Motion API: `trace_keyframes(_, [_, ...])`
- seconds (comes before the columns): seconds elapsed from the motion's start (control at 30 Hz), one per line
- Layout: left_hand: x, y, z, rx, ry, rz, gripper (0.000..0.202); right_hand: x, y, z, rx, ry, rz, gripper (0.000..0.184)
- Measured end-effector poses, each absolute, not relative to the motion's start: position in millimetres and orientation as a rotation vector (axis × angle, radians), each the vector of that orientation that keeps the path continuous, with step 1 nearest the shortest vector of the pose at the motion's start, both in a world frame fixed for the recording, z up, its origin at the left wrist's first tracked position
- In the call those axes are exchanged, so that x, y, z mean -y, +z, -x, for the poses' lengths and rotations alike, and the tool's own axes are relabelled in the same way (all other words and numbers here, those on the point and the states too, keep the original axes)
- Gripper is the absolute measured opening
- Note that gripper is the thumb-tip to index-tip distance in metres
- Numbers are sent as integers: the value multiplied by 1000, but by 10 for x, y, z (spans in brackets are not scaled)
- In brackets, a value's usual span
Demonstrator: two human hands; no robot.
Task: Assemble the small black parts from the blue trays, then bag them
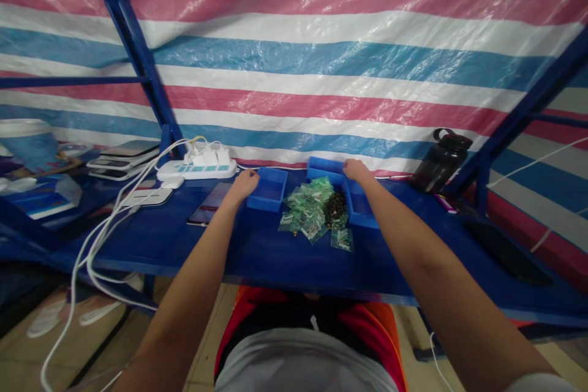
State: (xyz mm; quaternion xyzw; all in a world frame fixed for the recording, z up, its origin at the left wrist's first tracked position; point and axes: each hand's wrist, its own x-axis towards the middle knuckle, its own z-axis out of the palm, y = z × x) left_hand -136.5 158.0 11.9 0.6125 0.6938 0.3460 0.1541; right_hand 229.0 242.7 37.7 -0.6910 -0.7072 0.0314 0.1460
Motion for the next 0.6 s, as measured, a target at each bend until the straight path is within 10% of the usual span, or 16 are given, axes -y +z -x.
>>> trace_keyframes(0.6, [-1516, -8, 1120, -1918, 999, -1722, 36, -2394, 411, -2470, 2059, 488, 1786, 15])
